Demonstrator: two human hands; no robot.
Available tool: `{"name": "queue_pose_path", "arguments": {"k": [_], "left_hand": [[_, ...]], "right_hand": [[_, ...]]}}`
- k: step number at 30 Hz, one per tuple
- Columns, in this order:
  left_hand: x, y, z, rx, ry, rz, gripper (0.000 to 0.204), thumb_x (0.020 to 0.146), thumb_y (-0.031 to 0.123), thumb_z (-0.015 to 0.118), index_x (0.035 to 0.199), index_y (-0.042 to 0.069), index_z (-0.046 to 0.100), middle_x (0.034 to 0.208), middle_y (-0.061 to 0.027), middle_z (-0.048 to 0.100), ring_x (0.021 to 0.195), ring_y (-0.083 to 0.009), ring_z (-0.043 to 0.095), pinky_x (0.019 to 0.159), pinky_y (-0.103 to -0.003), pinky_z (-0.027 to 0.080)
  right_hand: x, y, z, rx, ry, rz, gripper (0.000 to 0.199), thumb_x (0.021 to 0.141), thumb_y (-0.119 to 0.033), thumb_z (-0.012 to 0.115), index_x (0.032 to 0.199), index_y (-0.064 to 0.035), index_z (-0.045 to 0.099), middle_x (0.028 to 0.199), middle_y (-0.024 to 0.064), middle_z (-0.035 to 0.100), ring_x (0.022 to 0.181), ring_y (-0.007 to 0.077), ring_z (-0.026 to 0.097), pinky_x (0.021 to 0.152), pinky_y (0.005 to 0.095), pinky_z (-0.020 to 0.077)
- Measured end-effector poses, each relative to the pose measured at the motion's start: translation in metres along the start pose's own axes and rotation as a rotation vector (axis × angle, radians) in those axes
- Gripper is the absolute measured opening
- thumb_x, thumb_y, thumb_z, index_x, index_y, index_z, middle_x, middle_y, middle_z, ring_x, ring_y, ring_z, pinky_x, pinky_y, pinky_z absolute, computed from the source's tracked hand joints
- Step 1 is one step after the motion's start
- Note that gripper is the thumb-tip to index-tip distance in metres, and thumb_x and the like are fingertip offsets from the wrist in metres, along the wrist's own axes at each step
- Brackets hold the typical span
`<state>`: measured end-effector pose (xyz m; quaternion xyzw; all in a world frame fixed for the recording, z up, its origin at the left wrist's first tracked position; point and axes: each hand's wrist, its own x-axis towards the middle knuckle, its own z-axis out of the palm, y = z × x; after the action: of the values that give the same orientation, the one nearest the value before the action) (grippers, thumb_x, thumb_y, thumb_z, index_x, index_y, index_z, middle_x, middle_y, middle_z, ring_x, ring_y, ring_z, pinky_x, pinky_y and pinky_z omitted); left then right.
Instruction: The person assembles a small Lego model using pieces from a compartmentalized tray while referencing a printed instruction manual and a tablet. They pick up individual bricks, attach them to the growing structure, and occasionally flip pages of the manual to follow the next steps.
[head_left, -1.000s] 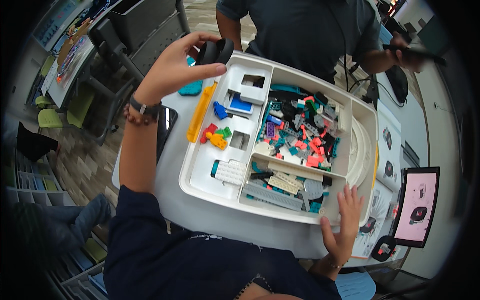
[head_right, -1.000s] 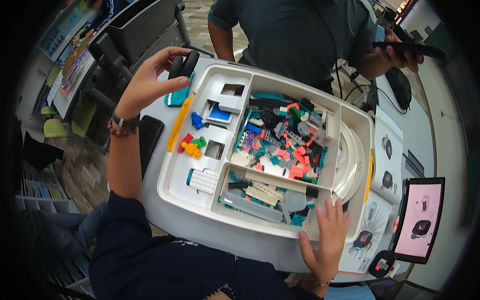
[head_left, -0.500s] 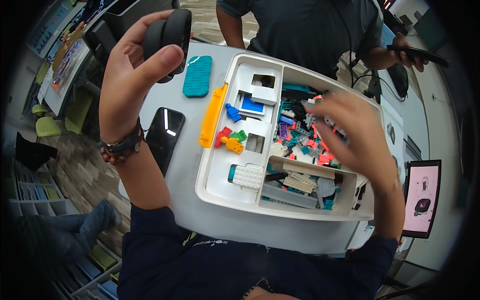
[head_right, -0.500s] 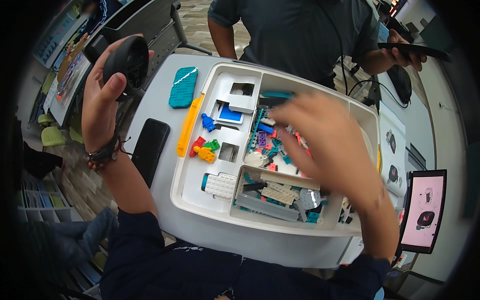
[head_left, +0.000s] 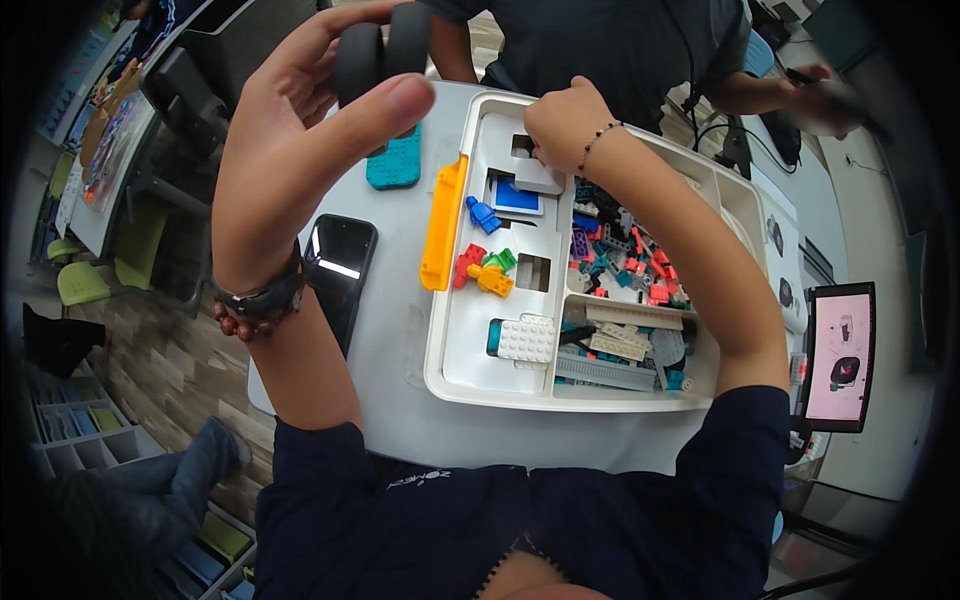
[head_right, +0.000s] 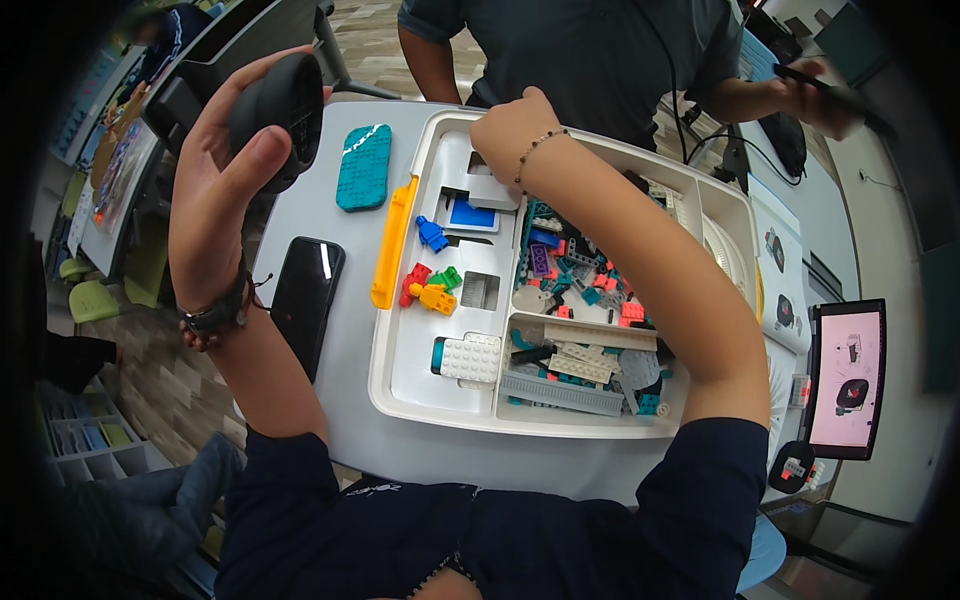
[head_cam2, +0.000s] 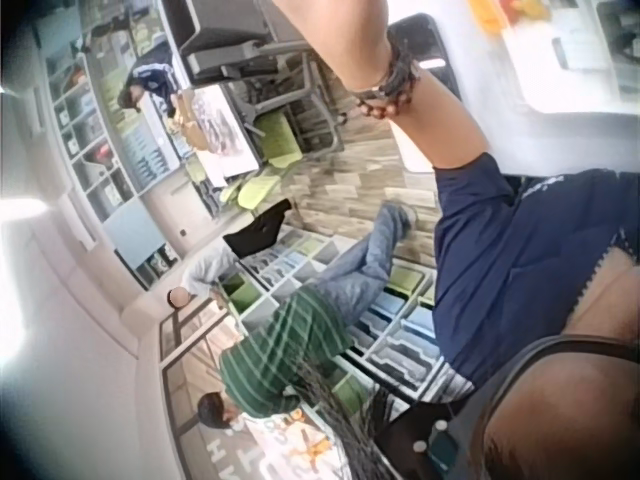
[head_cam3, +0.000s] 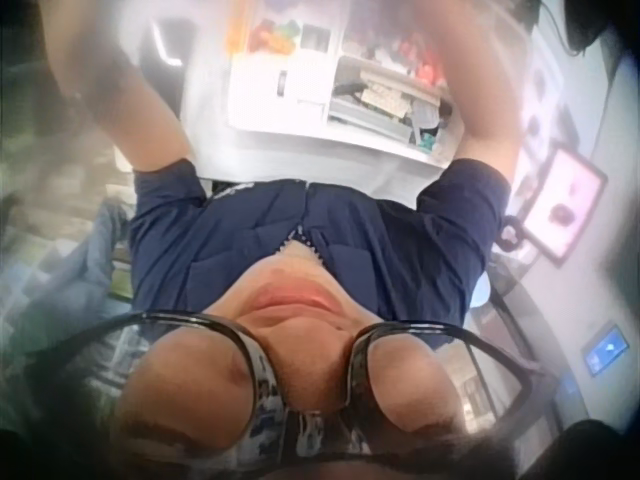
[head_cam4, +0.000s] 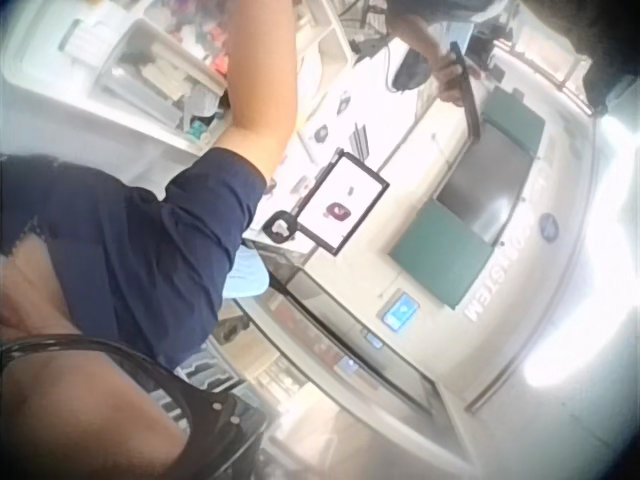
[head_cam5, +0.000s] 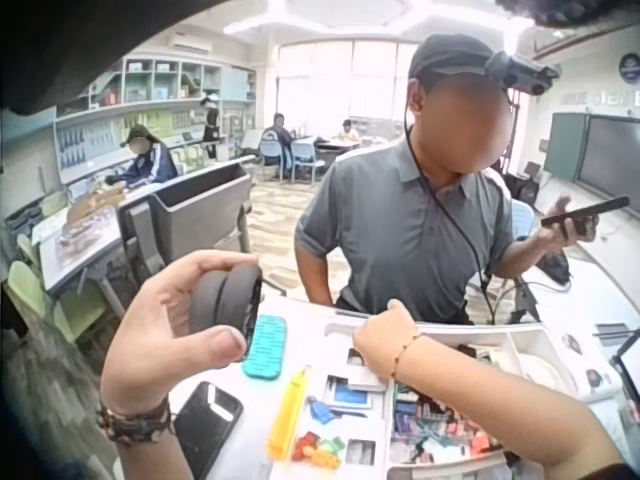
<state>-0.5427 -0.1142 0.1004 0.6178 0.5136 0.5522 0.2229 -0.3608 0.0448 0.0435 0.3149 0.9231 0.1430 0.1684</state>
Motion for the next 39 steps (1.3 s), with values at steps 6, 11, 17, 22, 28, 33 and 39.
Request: {"name": "queue_pose_path", "arguments": {"k": [6,11,17,22,28,33,39], "left_hand": [[-0.001,0.000,0.009,-0.010,-0.053,-0.026,0.067,0.074,0.040,0.074,0.127,0.004,0.053,0.106,-0.0087,0.062,0.093,-0.0108,0.061,0.078,-0.022,0.049],[-0.001,-0.001,0.012,-0.025,-0.099,-0.047,0.065,0.074,0.036,0.075,0.127,0.006,0.053,0.107,-0.0072,0.060,0.091,-0.0096,0.059,0.075,-0.021,0.049],[-0.001,0.001,0.017,-0.012,-0.098,-0.048,0.065,0.074,0.034,0.076,0.127,0.005,0.053,0.108,-0.0085,0.059,0.093,-0.0113,0.059,0.078,-0.023,0.048],[0.000,-0.003,0.018,0.011,-0.131,0.031,0.064,0.074,0.033,0.077,0.126,0.005,0.053,0.110,-0.0097,0.059,0.101,-0.0149,0.057,0.089,-0.027,0.044],[0.001,-0.005,0.019,0.050,-0.162,0.042,0.064,0.074,0.033,0.077,0.126,0.005,0.054,0.109,-0.0081,0.060,0.103,-0.0147,0.056,0.095,-0.028,0.040],[0.000,-0.001,0.020,0.058,-0.164,0.046,0.062,0.074,0.032,0.077,0.125,0.005,0.054,0.108,-0.0068,0.061,0.103,-0.0143,0.056,0.096,-0.028,0.039],[0.002,-0.010,0.027,0.020,-0.065,0.132,0.065,0.068,0.047,0.079,0.117,0.008,0.062,0.089,-0.0080,0.063,0.078,-0.0135,0.059,0.069,-0.024,0.048]], "right_hand": [[0.005,0.004,0.009,0.013,0.029,-0.069,0.006,0.073,-0.018,0.069,0.077,-0.0183,0.073,0.074,0.0019,0.068,0.071,0.0160,0.063,0.075,0.0338,0.0367],[0.011,0.008,0.016,0.024,0.079,-0.203,0.007,0.074,-0.013,0.068,0.078,-0.0158,0.072,0.073,0.0051,0.068,0.067,0.0180,0.063,0.071,0.0329,0.0366],[0.016,0.004,0.017,-0.138,0.086,-0.268,0.006,0.075,-0.013,0.067,0.078,-0.0148,0.071,0.073,0.0040,0.068,0.067,0.0166,0.062,0.069,0.0319,0.0370],[0.023,-0.004,0.013,-0.233,0.032,-0.327,0.009,0.076,-0.012,0.066,0.081,-0.0146,0.072,0.077,0.0045,0.069,0.072,0.0169,0.064,0.068,0.0317,0.0387],[0.033,-0.019,0.012,-0.238,-0.122,-0.298,0.011,0.077,-0.014,0.065,0.085,-0.0141,0.072,0.081,0.0057,0.069,0.077,0.0196,0.066,0.071,0.0338,0.0447],[0.035,-0.015,0.018,-0.156,-0.084,-0.214,0.012,0.078,-0.017,0.065,0.089,-0.0149,0.071,0.084,0.0060,0.069,0.079,0.0210,0.066,0.074,0.0346,0.0471],[0.016,0.007,0.006,-0.133,0.000,-0.299,0.015,0.075,-0.012,0.066,0.088,-0.0094,0.071,0.082,0.0090,0.069,0.084,0.0239,0.068,0.074,0.0356,0.0520]]}}
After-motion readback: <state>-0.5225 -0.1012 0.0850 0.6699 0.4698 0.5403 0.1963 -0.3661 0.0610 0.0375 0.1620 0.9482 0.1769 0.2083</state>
